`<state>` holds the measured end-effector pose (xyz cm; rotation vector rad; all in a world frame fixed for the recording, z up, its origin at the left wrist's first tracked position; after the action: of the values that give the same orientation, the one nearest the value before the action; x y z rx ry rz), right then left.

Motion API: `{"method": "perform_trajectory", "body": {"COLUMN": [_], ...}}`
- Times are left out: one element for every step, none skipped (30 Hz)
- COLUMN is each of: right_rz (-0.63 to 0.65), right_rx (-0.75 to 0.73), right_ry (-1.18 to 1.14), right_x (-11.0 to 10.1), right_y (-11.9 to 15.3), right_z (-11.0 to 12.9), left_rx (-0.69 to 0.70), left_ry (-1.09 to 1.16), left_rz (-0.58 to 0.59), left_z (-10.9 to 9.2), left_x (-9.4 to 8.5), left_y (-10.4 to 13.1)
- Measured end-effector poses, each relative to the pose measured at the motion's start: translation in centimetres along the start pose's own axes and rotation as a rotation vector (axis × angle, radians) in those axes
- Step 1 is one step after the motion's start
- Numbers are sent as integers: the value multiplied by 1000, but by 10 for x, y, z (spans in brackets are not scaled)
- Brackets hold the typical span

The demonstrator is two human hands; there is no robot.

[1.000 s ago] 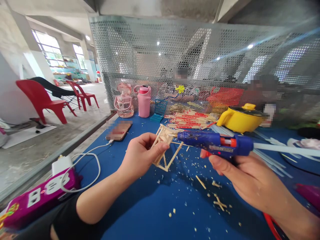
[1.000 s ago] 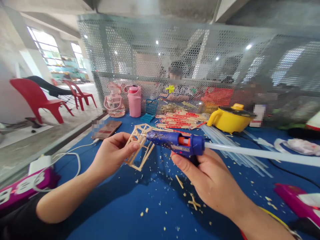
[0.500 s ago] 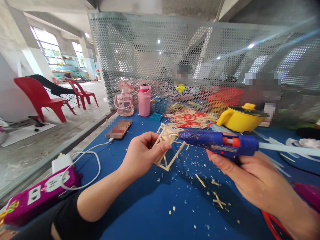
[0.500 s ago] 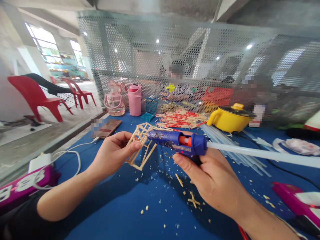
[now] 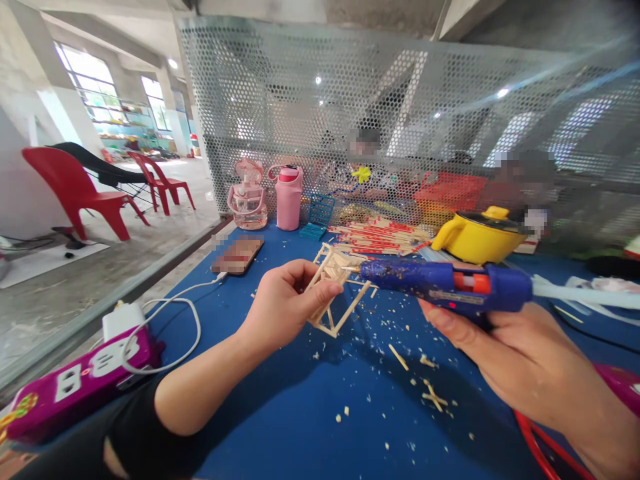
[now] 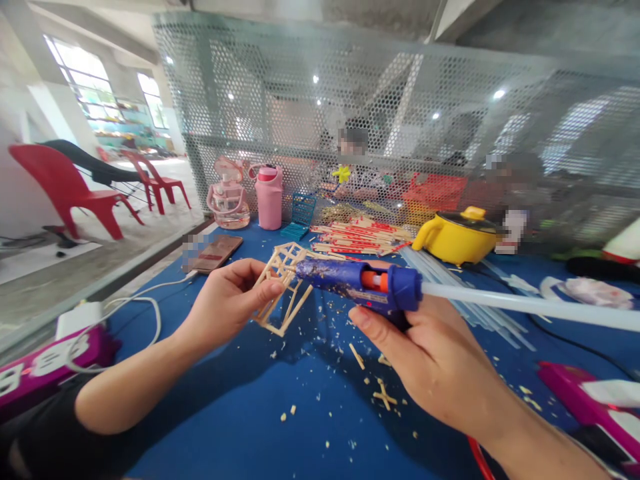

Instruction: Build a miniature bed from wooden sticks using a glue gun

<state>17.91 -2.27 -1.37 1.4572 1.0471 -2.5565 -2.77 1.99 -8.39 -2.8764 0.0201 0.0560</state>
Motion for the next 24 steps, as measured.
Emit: {"method": "perform_trajectory", "body": {"right_rz": [-9, -19, -31, -45, -66, -86, -105, -115, -116, -108, -97, -88, -85, -85, -88, -88, -80, -72, -66, -64, -63, -67, -73, -77], "right_rx": [-10, -21, -23, -14, 3, 27, 48, 56, 45, 23, 3, -7, -9, -3, 0, -1, -5, -8, -9, -11, -12, -24, -45, -66], "right_ry": [7, 17, 27, 34, 37, 39, 39, 42, 48, 59, 72, 83, 95, 107, 119, 129, 133, 131, 123, 113, 109, 112, 122, 137], "right_x": [0, -1, -2, -4, -7, -10, -13, -15, -16, -16, -15, -15, -14, -14, -14, -14, -13, -13, -12, -12, -12, -11, -11, -10], "right_y": [0, 0, 0, 0, 1, 2, 4, 5, 6, 7, 8, 8, 8, 8, 7, 6, 5, 5, 4, 3, 3, 3, 3, 3], "right_z": [1, 2, 3, 4, 4, 3, 3, 3, 4, 6, 7, 8, 8, 7, 7, 6, 6, 6, 6, 7, 7, 9, 11, 14], "left_rx": [2, 2, 2, 3, 3, 5, 9, 15, 19, 22, 23, 22, 19, 17, 17, 20, 22, 25, 26, 27, 28, 31, 37, 43], "left_ry": [-4, -7, -9, -10, -12, -13, -15, -17, -21, -25, -26, -25, -21, -15, -9, -7, -9, -13, -18, -23, -27, -29, -31, -33], "left_rz": [0, 0, 0, -1, 0, 2, 4, 5, 6, 6, 6, 9, 14, 19, 24, 27, 28, 29, 29, 29, 30, 30, 29, 27], "left_z": [0, 0, 0, 0, 0, 0, 0, -1, -1, -1, -1, -1, 0, 0, 0, 0, 0, 0, 0, 0, 0, 0, 0, -1], "left_x": [0, 0, 0, -1, 0, 0, 0, 0, 0, 0, 1, 1, 1, 2, 2, 2, 2, 2, 3, 3, 3, 3, 3, 3], "left_y": [0, 0, 0, 0, 0, 0, 0, 0, 0, 0, 1, 1, 1, 2, 2, 2, 2, 2, 2, 2, 2, 1, 1, 1]}}
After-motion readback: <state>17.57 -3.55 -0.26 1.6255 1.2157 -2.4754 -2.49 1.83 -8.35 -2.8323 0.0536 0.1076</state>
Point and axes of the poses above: each hand's wrist, its own y-axis away from the middle knuckle, its own x-axis out of the palm, z = x × y, the point moved 7 cm from there along -y, towards the middle knuckle, and after that the axes turned 2 degrees about -z, right-handed, at the moved point
